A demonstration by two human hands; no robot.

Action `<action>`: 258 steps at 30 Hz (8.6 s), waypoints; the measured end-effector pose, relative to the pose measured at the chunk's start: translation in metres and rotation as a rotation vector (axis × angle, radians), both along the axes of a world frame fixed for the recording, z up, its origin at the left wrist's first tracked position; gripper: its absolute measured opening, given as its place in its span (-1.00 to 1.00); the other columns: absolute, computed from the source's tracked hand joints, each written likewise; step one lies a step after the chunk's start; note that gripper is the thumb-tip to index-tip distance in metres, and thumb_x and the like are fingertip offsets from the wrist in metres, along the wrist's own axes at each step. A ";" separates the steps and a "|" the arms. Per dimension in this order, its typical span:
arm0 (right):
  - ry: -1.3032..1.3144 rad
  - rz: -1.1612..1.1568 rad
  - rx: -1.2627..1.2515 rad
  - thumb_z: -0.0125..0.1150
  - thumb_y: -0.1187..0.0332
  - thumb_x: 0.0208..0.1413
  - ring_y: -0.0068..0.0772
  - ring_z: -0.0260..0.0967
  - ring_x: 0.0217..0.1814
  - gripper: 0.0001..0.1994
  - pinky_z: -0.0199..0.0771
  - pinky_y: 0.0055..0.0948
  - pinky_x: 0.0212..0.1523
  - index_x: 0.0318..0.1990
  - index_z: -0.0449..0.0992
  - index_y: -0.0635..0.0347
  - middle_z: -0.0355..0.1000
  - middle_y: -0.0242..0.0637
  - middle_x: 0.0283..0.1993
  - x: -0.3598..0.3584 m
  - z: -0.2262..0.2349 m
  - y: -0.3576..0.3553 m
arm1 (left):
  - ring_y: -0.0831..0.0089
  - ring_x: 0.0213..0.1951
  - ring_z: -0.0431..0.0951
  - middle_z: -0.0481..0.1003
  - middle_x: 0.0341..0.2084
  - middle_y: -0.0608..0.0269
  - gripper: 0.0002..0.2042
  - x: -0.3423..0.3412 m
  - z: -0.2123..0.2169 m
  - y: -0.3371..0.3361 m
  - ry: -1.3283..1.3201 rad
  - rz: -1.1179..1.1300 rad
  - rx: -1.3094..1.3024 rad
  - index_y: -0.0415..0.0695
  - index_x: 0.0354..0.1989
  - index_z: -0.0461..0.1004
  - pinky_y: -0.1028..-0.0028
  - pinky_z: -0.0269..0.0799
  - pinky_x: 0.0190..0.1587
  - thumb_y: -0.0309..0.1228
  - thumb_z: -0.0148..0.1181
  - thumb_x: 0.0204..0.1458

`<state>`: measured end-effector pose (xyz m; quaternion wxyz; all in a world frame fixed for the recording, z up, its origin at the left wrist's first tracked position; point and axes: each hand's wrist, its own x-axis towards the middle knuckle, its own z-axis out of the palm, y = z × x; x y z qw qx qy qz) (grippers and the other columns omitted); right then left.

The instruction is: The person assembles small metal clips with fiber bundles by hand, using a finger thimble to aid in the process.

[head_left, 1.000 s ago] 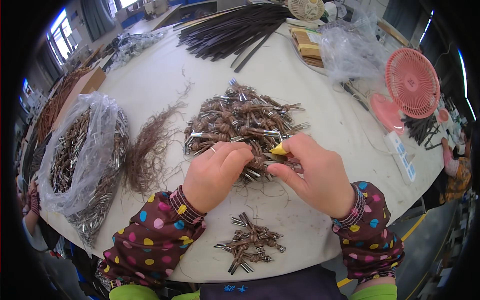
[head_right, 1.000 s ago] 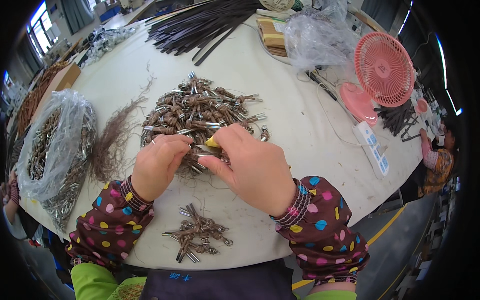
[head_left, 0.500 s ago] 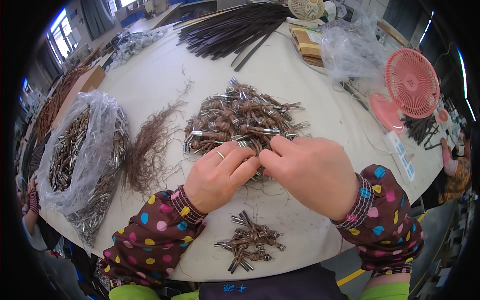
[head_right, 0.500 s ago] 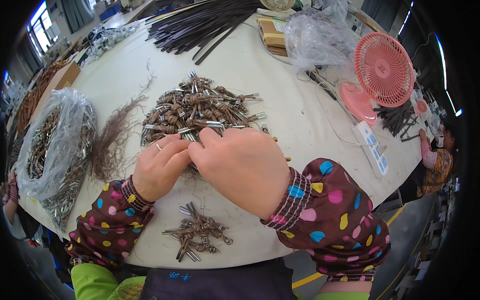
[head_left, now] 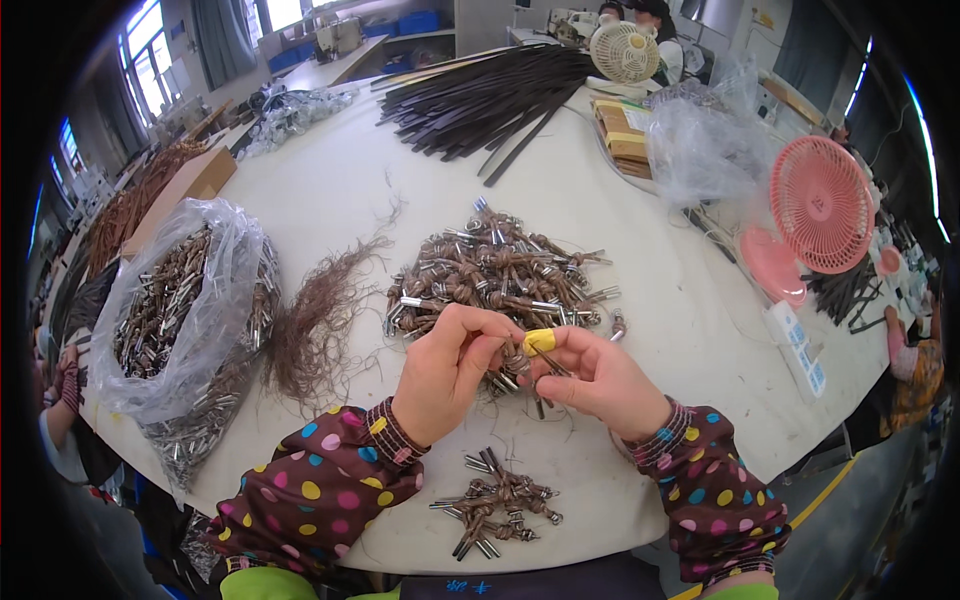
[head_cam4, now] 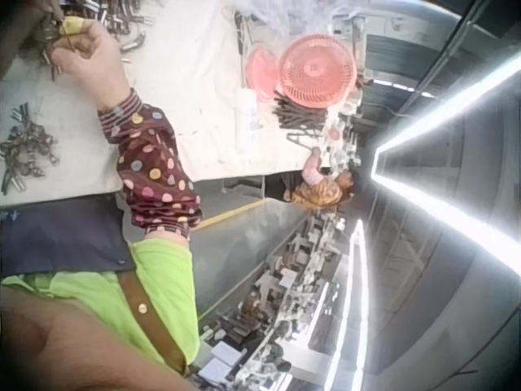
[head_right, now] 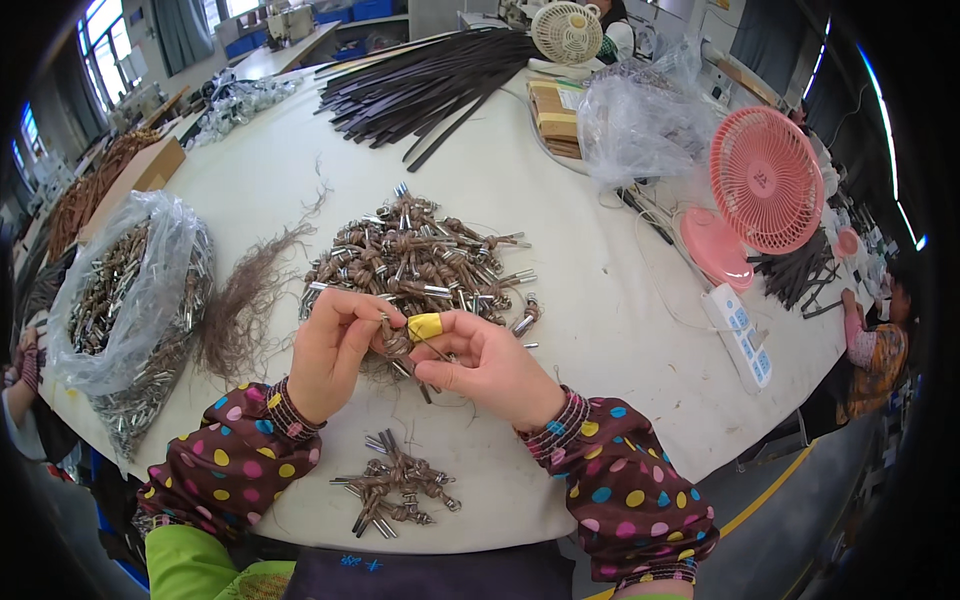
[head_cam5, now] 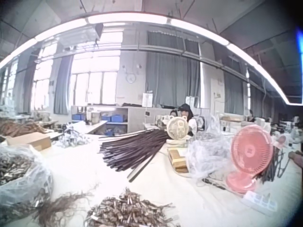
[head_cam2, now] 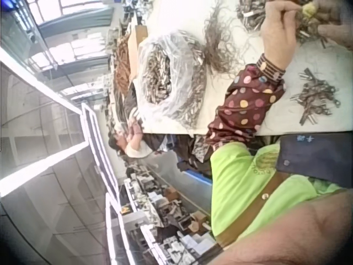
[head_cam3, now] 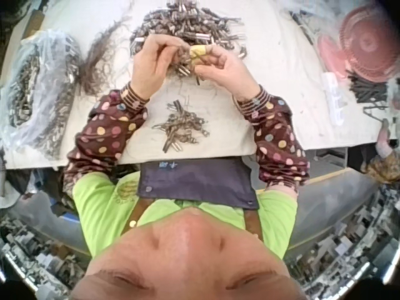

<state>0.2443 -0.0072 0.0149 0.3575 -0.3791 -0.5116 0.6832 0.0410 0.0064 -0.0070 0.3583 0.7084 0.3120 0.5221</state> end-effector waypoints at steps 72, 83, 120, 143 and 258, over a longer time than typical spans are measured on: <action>-0.281 -0.404 0.433 0.35 0.41 0.05 -0.75 0.18 -0.46 -0.79 0.21 -0.66 -0.50 -0.22 0.53 0.36 0.43 -0.47 -0.34 -0.005 -0.015 -0.015 | 0.33 -0.21 0.61 0.60 -0.33 0.28 -0.86 0.004 0.019 -0.006 0.670 0.302 0.675 -0.11 -0.35 0.53 0.26 0.53 -0.09 -0.55 0.28 -0.13; -0.531 -0.314 0.605 0.21 0.24 0.18 -0.51 0.48 -0.35 -0.66 0.41 -0.54 -0.41 -0.02 0.34 0.28 0.44 -0.34 -0.23 0.008 0.007 -0.014 | 0.29 -0.41 0.48 0.45 -0.49 0.26 -0.89 0.001 0.018 -0.001 0.498 0.175 0.385 -0.14 -0.35 0.42 0.39 0.42 -0.37 -0.54 0.24 -0.04; -1.060 -0.051 1.213 0.32 0.23 -0.05 -0.41 0.45 -0.47 -0.74 0.45 -0.48 -0.51 -0.31 0.40 0.14 0.37 -0.41 -0.41 0.006 0.035 0.002 | 0.32 -0.42 0.45 0.40 -0.54 0.28 -0.83 0.001 0.007 0.002 0.559 0.197 0.503 -0.12 -0.32 0.38 0.37 0.34 -0.35 -0.55 0.23 -0.07; -0.121 -0.200 -0.018 0.24 0.43 0.11 -0.71 0.39 -0.22 -0.76 0.40 -0.68 -0.18 -0.10 0.49 0.36 0.50 -0.38 -0.20 -0.001 0.006 -0.003 | 0.24 0.09 0.34 0.38 0.07 0.26 -0.60 0.005 0.009 -0.005 0.763 0.429 0.727 0.07 -0.22 0.47 0.04 0.02 0.25 -0.25 0.46 -0.30; -0.686 0.573 0.674 0.31 0.25 0.00 -0.10 0.47 -0.30 -0.76 0.41 -0.20 -0.33 -0.20 0.51 0.11 0.49 -0.22 -0.41 0.004 -0.006 -0.026 | 0.46 -0.12 0.42 0.31 0.22 0.47 -0.55 -0.050 -0.006 -0.020 1.139 -0.205 0.574 0.16 0.10 0.45 0.47 0.38 -0.11 -0.36 0.18 -0.06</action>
